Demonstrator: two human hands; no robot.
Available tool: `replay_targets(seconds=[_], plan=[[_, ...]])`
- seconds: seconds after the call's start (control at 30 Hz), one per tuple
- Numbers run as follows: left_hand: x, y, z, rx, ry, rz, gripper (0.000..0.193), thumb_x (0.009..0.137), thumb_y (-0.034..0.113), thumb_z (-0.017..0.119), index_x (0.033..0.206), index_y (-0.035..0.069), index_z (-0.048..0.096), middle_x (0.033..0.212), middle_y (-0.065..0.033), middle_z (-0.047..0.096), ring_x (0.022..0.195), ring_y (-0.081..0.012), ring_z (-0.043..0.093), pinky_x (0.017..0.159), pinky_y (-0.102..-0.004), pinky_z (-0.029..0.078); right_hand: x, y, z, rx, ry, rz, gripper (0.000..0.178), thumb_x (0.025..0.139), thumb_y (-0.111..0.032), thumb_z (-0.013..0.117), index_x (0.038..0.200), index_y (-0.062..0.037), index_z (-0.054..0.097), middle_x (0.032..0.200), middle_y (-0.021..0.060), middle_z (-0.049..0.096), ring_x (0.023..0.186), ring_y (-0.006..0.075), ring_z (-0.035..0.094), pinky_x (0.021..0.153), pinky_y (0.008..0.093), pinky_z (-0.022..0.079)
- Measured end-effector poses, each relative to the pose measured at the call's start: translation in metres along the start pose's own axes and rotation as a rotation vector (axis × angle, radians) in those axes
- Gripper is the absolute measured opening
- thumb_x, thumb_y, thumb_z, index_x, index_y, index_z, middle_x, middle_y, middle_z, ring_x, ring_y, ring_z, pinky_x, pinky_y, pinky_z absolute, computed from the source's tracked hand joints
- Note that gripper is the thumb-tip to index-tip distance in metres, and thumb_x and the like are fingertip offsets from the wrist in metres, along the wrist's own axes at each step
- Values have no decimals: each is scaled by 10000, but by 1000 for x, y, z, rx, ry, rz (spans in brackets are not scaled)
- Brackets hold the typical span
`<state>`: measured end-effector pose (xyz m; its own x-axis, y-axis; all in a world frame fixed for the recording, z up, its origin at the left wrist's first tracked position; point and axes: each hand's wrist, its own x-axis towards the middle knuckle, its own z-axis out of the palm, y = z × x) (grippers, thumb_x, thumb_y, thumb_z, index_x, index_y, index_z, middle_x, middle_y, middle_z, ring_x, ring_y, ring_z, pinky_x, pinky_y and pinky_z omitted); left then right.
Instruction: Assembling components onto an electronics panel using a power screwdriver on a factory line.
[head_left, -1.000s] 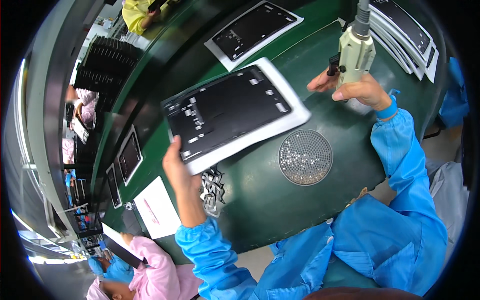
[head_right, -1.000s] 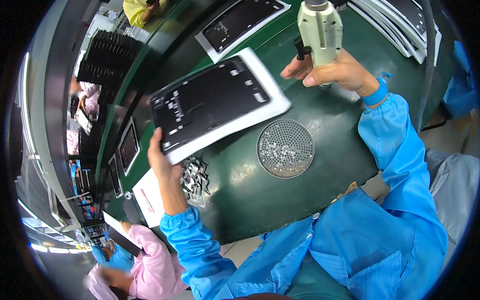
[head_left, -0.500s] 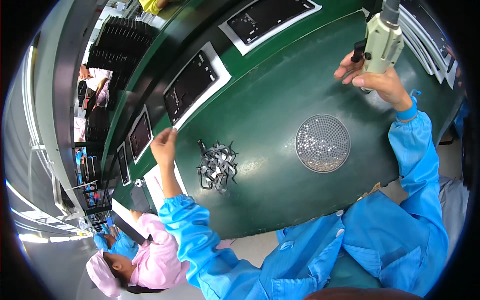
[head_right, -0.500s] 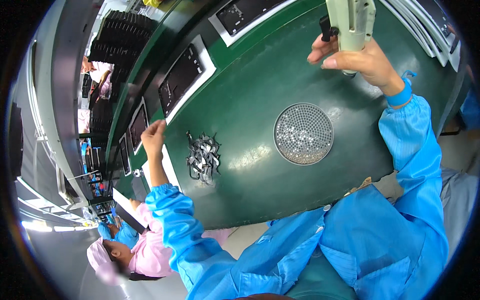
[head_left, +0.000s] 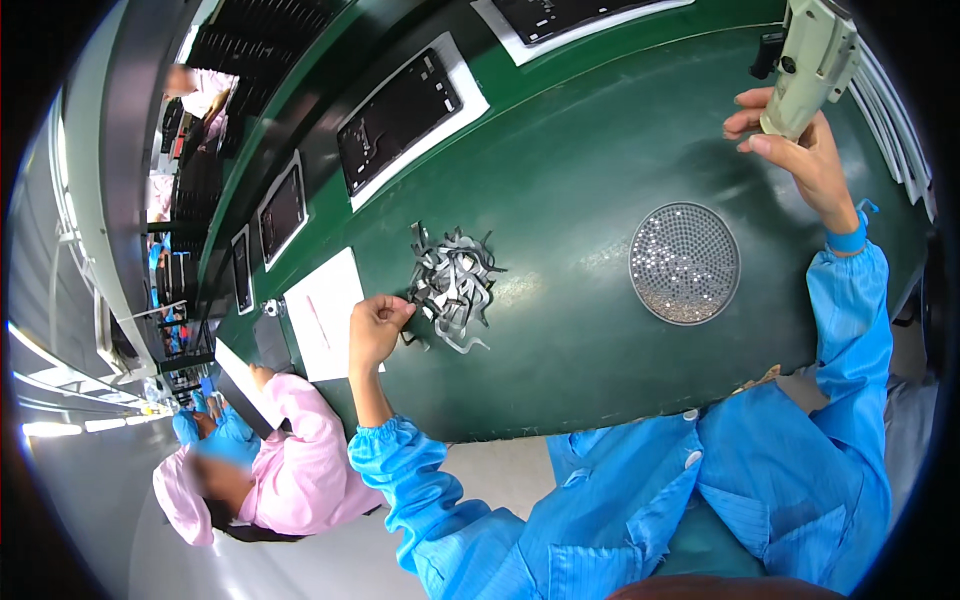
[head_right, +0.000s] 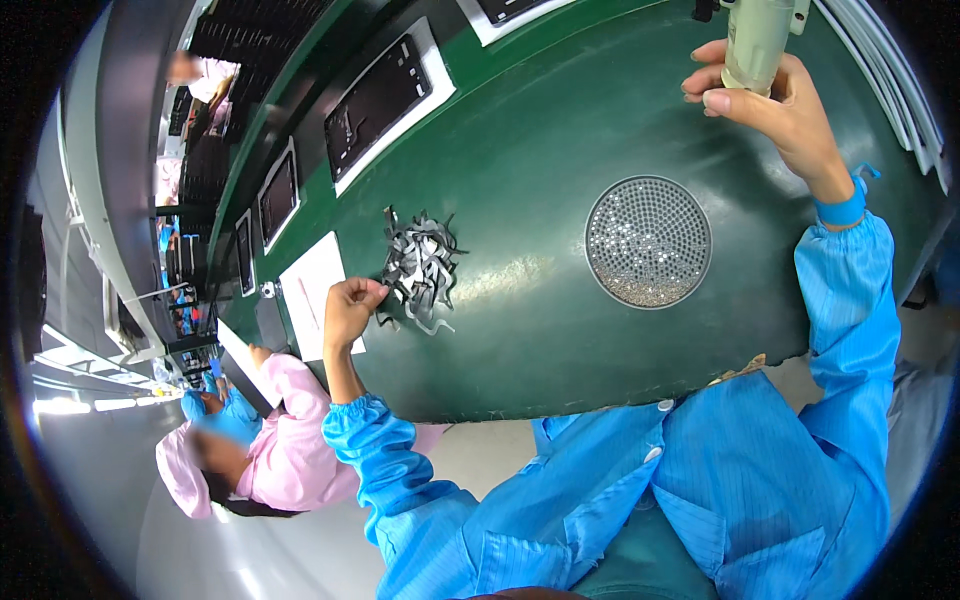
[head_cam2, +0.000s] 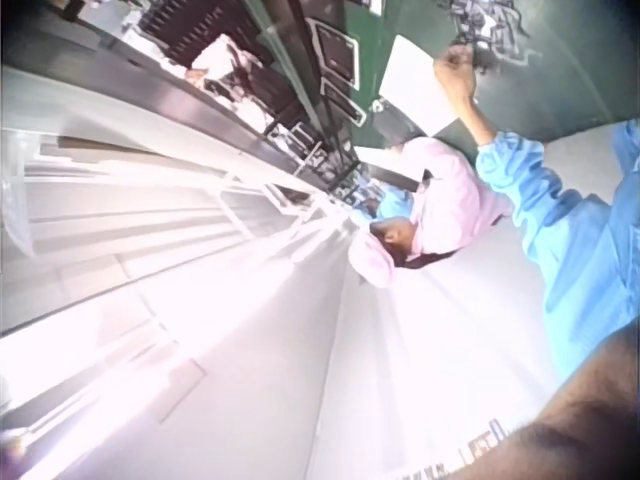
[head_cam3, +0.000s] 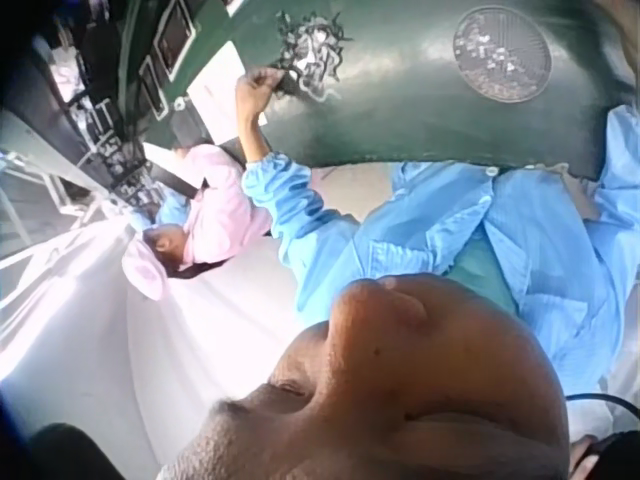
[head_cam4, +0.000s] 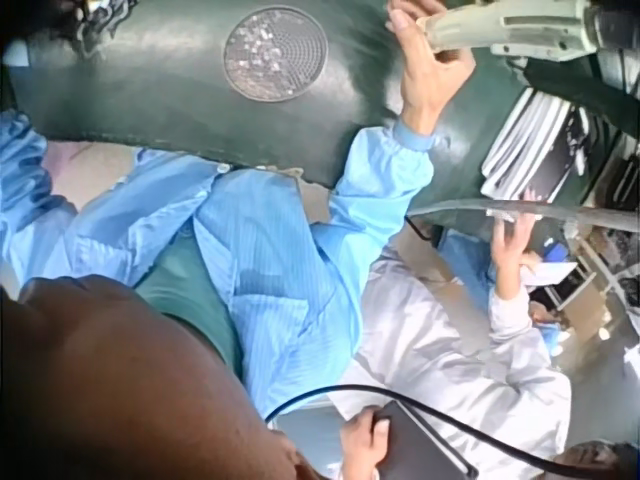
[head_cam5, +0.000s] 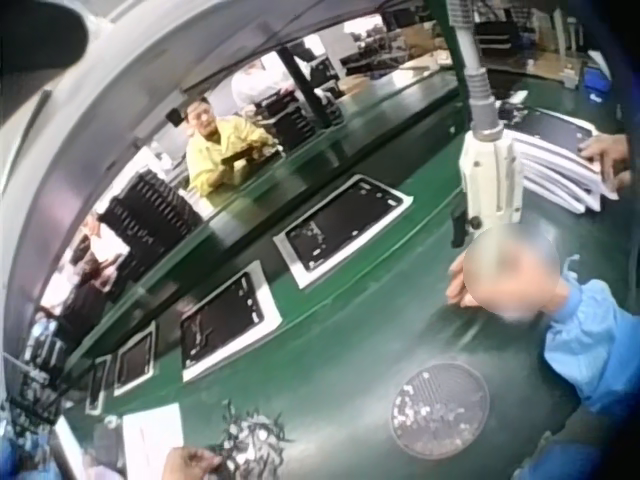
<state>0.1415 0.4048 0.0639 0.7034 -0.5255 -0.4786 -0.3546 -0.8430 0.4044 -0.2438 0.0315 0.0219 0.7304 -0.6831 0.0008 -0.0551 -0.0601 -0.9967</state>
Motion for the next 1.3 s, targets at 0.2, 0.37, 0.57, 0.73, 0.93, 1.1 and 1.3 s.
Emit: replay_targets(seconds=[0.2, 0.37, 0.57, 0.73, 0.93, 1.1, 1.3], plan=[[-18, -3, -18, -413, 8, 52, 79, 829, 33, 642, 848, -39, 612, 730, -52, 641, 630, -76, 578, 555, -183, 430, 1, -3, 1, -15, -14, -15, 535, 767, -247, 666, 1213, 3, 508, 1096, 123, 615, 980, 192, 608, 882, 313, 466], [-38, 18, -33, -507, 129, 199, 112, 813, -25, 639, 918, -44, 606, 789, -66, 645, 701, -110, 621, 619, -211, 485, 3, 2, -18, -8, -48, -200, 719, 769, -307, 660, 1351, 3, 373, 1309, 140, 481, 1165, 224, 501, 985, 319, 386], [-44, 130, 12, -248, -89, 592, 84, 783, 10, 643, 859, -17, 663, 801, -76, 649, 693, -120, 612, 622, -240, 491, -33, -1, -37, 158, 366, -489, 287, 900, -121, 496, 1129, 45, 549, 1087, 165, 576, 967, 211, 557, 869, 334, 433], [-42, 196, 63, -228, -272, 927, 83, 769, 35, 661, 843, -3, 660, 748, -80, 633, 641, -125, 584, 570, -246, 460, -29, -55, 90, -114, -204, -442, 393, 690, -127, 762, 1034, 10, 631, 856, 131, 647, 716, 188, 615, 561, 259, 488], [-34, 231, 93, -264, -302, 894, 78, 758, 35, 643, 827, 4, 661, 722, -101, 633, 632, -178, 601, 589, -280, 470, -19, -36, 87, -136, -170, -446, 114, 773, -36, 671, 874, 16, 674, 778, 133, 658, 661, 252, 644, 564, 310, 486], [-19, 238, 84, -568, -298, 681, 169, 859, 80, 630, 971, -47, 643, 910, -111, 662, 791, -141, 629, 721, -244, 488, -18, -41, 74, -6, -9, -425, 99, 814, -73, 657, 831, 18, 625, 775, 103, 642, 586, 183, 605, 489, 284, 461], [67, 251, 106, -65, 137, 735, 248, 822, 160, 683, 963, -41, 646, 972, -145, 667, 886, -205, 640, 766, -291, 484, -24, -34, 77, 50, 60, -583, 109, 794, -90, 679, 800, 0, 617, 703, 95, 616, 558, 211, 588, 476, 315, 441]])
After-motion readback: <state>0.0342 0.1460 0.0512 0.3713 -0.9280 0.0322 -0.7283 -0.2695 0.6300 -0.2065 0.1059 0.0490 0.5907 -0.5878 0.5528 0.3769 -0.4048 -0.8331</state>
